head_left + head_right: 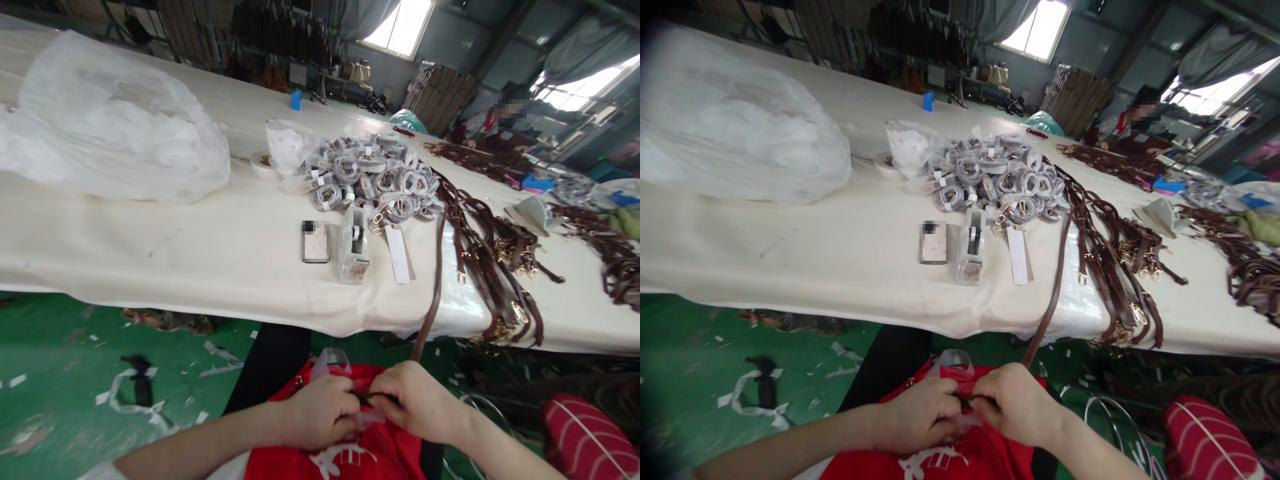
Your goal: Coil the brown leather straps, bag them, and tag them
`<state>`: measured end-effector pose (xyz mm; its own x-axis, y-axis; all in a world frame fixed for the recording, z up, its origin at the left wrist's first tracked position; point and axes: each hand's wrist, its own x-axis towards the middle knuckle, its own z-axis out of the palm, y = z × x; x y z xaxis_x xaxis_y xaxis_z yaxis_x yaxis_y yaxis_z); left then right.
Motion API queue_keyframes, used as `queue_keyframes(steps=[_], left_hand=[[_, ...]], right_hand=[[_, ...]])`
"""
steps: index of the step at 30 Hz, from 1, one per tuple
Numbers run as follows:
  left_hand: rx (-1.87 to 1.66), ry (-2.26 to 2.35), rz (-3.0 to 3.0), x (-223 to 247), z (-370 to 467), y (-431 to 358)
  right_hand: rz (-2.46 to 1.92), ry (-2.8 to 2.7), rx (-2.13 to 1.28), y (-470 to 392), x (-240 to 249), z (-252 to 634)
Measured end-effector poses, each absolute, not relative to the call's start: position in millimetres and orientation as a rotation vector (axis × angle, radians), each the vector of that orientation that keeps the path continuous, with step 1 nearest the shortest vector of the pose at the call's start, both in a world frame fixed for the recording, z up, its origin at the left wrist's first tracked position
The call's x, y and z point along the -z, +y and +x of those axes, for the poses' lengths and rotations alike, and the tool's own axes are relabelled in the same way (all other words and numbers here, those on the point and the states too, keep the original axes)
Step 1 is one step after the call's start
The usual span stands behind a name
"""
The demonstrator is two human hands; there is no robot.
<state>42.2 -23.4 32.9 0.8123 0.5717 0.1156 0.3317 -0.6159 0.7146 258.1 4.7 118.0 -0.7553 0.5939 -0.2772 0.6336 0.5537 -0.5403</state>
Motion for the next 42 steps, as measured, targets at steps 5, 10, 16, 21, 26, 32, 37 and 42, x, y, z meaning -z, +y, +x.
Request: queue_keyframes(steps=[5,10,16,21,26,32,37,42], left_hand=[[-0.464,0.621,2.323,-42,42,-25],[-0.474,0.641,2.392,-36,46,-29],[-0.435,0.654,2.39,-31,48,-33],[-0.408,0.7,2.381,-29,47,-34],[-0.436,0.696,2.368,-33,45,-32],[-0.484,0.657,2.5,-45,46,-28],[-0.368,0.694,2.552,-47,46,-32],[-0.245,0.635,2.599,-49,49,-35]], right_hand=[[1.079,2.707,1.01,7,-127,263],[1.037,2.689,0.936,1,-123,257],[1.002,2.645,0.851,0,-116,251],[1.081,2.654,0.87,-8,-107,245],[1.264,2.573,1.269,-5,-104,249],[1.292,2.326,1.82,4,-113,267],[1.391,2.497,1.541,-10,-110,263],[1.307,2.627,1.259,-19,-110,260]])
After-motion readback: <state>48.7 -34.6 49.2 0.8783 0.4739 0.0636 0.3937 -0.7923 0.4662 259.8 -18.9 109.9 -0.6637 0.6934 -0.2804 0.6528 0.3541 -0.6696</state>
